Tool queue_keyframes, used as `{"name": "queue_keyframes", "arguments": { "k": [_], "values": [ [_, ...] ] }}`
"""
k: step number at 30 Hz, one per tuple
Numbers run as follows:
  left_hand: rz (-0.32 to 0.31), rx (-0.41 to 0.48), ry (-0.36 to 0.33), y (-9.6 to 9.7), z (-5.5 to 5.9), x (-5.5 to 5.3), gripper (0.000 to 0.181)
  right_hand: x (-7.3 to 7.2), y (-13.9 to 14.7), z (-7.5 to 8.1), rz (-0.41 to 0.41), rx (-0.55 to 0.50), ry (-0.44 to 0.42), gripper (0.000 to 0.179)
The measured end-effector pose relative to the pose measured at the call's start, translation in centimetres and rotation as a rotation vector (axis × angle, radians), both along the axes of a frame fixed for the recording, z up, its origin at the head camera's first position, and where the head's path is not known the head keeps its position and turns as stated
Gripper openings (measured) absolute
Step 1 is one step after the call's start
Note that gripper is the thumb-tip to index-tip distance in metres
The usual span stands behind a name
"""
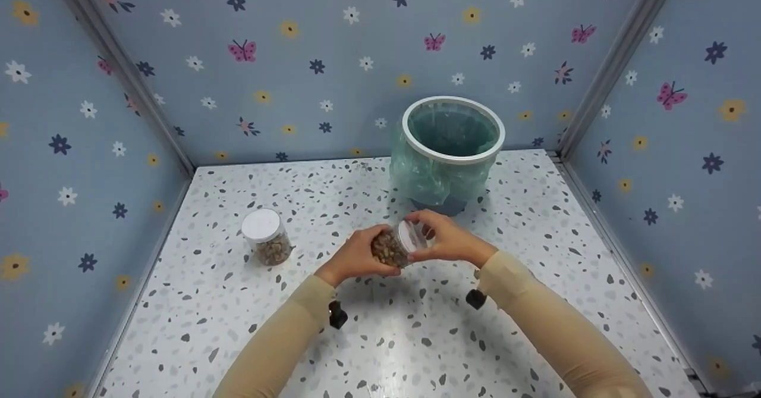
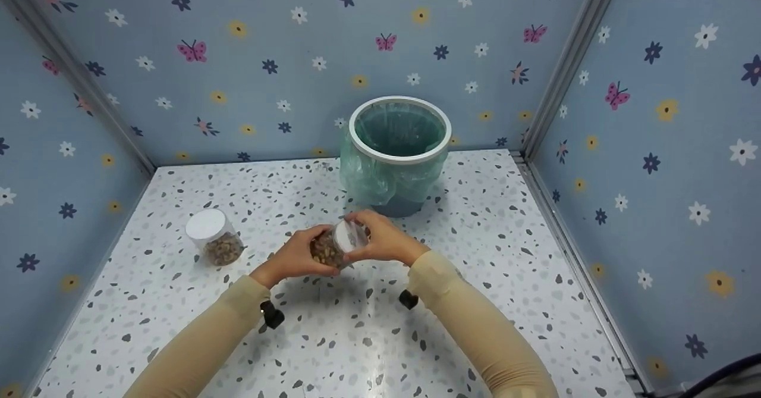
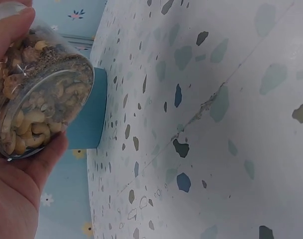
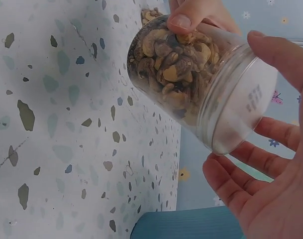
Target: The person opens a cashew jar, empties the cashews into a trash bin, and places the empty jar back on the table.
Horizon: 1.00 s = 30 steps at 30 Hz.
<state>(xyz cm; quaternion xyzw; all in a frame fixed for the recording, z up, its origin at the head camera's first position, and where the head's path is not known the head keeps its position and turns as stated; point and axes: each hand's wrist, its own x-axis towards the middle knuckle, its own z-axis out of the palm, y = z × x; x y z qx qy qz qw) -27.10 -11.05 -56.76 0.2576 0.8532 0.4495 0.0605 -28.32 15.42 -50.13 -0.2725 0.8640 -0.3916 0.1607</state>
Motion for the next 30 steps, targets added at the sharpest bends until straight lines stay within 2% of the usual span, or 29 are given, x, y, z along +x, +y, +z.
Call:
{"name": "queue_keyframes", "arguments": {
  "k": [9, 15, 22, 30],
  "values": [
    [-0.004, -0.006, -0.021, -0.27, 0.08, 0.09, 0.093, -0.25, 0.21, 0.23, 0.131, 0.016, 0.112, 0.087],
    [-0.001, -0.024, -0.005, -0.34, 0.02, 0.2, 0.093, -0.16, 0.2, 0.18, 0.171, 0.018, 0.134, 0.087],
    [0.009, -0.007, -0.014, -0.38, -0.02, 0.22, 0.092, -0.15, 0.22, 0.09, 0.142, 0.009, 0.131, 0.088],
    [0.02, 0.003, -0.009, -0.5, 0.15, 0.15, 0.091, -0.15, -0.26, 0.32, 0.025, 0.0, 0.069, 0.085]
  ]
}}
